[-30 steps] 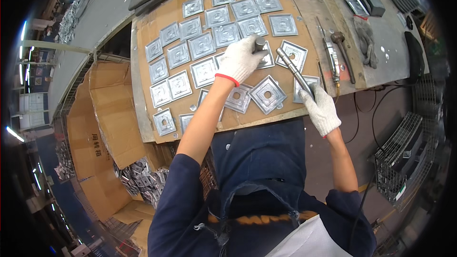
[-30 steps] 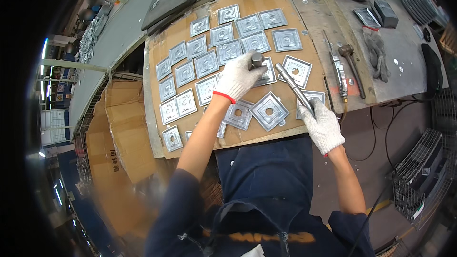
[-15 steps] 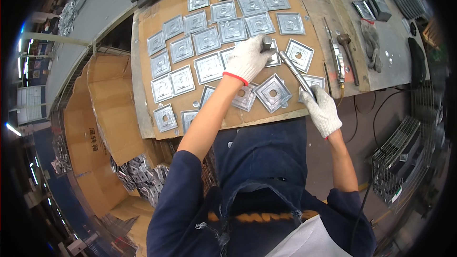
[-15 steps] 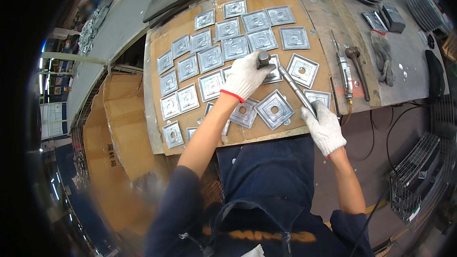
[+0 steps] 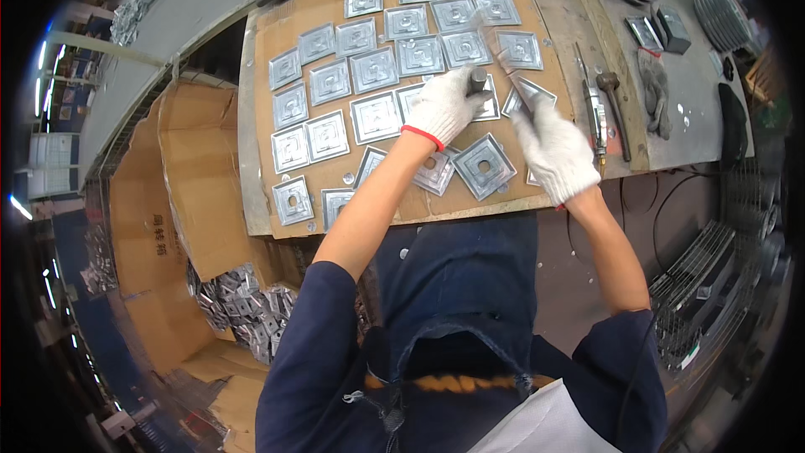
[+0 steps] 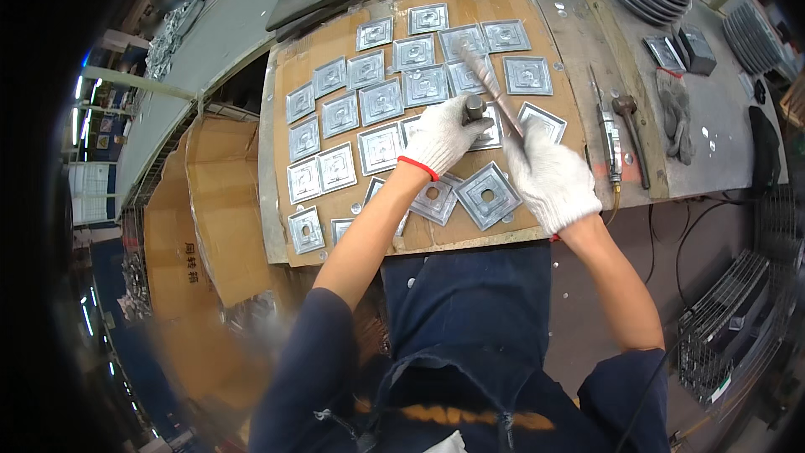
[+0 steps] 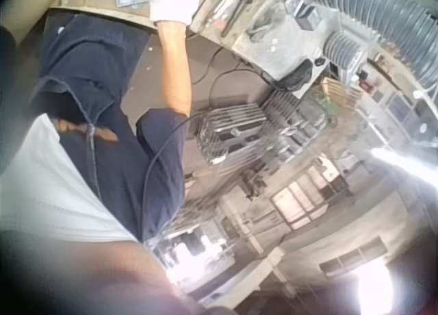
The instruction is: Using a hammer and a punch tool to modify the center holes of square metal plates on a workbench.
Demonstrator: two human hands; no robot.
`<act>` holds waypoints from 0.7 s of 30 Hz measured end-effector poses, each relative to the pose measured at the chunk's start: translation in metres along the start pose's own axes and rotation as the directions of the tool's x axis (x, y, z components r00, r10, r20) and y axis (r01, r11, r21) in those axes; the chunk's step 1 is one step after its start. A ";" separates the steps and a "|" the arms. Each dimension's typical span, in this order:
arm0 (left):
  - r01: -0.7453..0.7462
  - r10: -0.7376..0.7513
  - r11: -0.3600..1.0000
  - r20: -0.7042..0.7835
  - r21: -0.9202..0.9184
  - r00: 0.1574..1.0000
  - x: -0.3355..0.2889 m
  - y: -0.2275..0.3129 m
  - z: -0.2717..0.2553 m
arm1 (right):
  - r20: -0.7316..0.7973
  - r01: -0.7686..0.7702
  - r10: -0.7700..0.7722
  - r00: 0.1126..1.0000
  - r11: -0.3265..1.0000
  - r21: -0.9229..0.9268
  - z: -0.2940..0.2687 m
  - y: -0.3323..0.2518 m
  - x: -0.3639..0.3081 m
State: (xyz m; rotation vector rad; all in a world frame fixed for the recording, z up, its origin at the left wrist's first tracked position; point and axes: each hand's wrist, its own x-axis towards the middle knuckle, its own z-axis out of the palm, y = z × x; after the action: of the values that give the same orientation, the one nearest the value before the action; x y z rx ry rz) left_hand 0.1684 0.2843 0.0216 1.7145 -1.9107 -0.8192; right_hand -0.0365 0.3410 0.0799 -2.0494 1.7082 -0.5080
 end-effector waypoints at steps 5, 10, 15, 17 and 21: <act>-0.027 0.017 0.995 -0.096 -0.098 0.995 0.002 -0.008 0.012 | 0.059 -0.132 0.126 0.990 0.985 0.112 -0.032 -0.006 -0.010; -0.003 -0.030 0.990 -0.226 -0.143 0.974 -0.007 -0.007 0.022 | -0.131 -0.063 0.097 0.987 0.967 0.247 -0.029 0.009 -0.039; -0.078 0.042 0.974 -0.168 -0.212 0.985 -0.013 0.027 0.002 | 0.171 -0.272 0.281 0.944 0.959 -0.079 0.015 0.049 -0.055; -0.048 0.009 0.962 -0.143 -0.269 0.990 -0.016 0.027 -0.009 | 0.188 -0.264 0.271 0.944 0.963 -0.061 0.030 0.053 -0.061; -0.065 0.024 0.963 -0.158 -0.261 0.987 -0.011 0.022 -0.020 | 0.089 -0.268 0.259 0.962 0.957 0.109 0.018 0.038 -0.056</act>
State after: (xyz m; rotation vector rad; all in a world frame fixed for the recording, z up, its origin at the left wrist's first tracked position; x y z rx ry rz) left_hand 0.1676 0.2941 0.0516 1.5203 -1.6487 -0.8571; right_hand -0.0678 0.3920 0.0435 -1.7016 1.8243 -0.4312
